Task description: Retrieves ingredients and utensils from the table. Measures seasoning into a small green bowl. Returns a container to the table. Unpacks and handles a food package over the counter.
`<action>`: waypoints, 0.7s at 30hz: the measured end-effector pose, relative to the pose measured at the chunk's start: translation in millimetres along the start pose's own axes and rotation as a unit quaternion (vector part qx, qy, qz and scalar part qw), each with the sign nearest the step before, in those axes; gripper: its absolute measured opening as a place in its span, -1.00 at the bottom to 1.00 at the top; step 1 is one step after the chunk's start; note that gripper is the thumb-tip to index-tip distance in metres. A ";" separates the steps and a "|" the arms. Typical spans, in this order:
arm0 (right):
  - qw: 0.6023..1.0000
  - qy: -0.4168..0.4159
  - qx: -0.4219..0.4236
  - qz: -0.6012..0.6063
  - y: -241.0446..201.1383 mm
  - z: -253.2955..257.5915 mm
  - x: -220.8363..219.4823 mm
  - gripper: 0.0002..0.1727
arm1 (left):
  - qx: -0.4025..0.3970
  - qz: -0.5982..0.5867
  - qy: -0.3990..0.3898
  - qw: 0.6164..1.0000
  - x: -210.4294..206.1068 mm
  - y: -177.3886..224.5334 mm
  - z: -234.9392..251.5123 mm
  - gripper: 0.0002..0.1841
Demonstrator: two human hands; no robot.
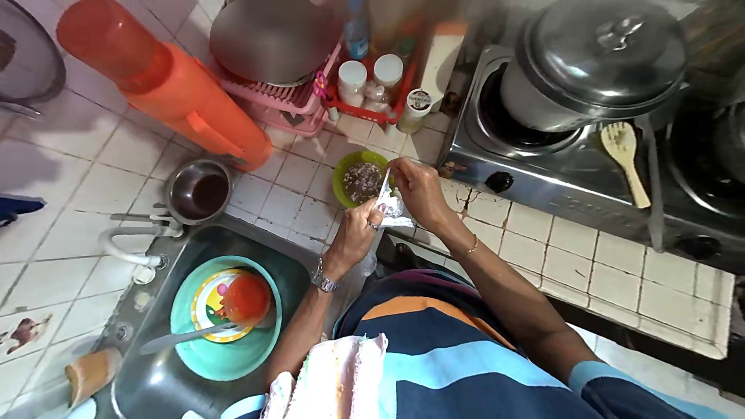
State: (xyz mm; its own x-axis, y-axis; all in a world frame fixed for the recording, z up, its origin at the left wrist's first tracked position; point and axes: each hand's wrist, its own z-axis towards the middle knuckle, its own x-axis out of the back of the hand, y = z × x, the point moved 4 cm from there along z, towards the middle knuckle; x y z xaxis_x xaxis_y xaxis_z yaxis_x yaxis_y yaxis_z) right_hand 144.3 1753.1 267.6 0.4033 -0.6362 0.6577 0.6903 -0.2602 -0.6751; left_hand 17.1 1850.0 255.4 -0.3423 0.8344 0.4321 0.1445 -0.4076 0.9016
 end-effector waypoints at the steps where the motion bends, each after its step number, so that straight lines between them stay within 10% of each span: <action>1: 1.000 -0.012 -0.006 0.017 1.3 -0.5 0.2 -0.84 | 0.008 -0.003 -0.005 1.000 2.0 -1.1 -3.1 -0.67; 8: 0.924 -0.294 -0.037 0.241 16.6 26.0 4.9 -0.62 | 0.132 -0.142 0.055 0.979 30.3 -35.0 -38.2 -0.68; 15: 0.989 -0.138 0.016 0.054 32.3 176.3 -42.8 -0.64 | 0.146 -0.202 0.212 0.945 53.4 -47.7 -77.2 -0.60; 21: 0.967 -0.223 -0.030 -0.120 39.3 260.9 -120.1 -0.36 | 0.146 -0.207 0.283 0.925 68.5 -57.7 -107.1 -0.66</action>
State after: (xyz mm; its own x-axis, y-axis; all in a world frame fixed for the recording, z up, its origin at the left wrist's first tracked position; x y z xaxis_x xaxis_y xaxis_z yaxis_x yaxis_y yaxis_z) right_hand 279.7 2008.7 249.3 0.4634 -0.1800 0.8677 0.7657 -0.4115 -0.4943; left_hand -114.1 1890.9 231.0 -0.8441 0.5344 0.0445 0.1085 0.0889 0.9901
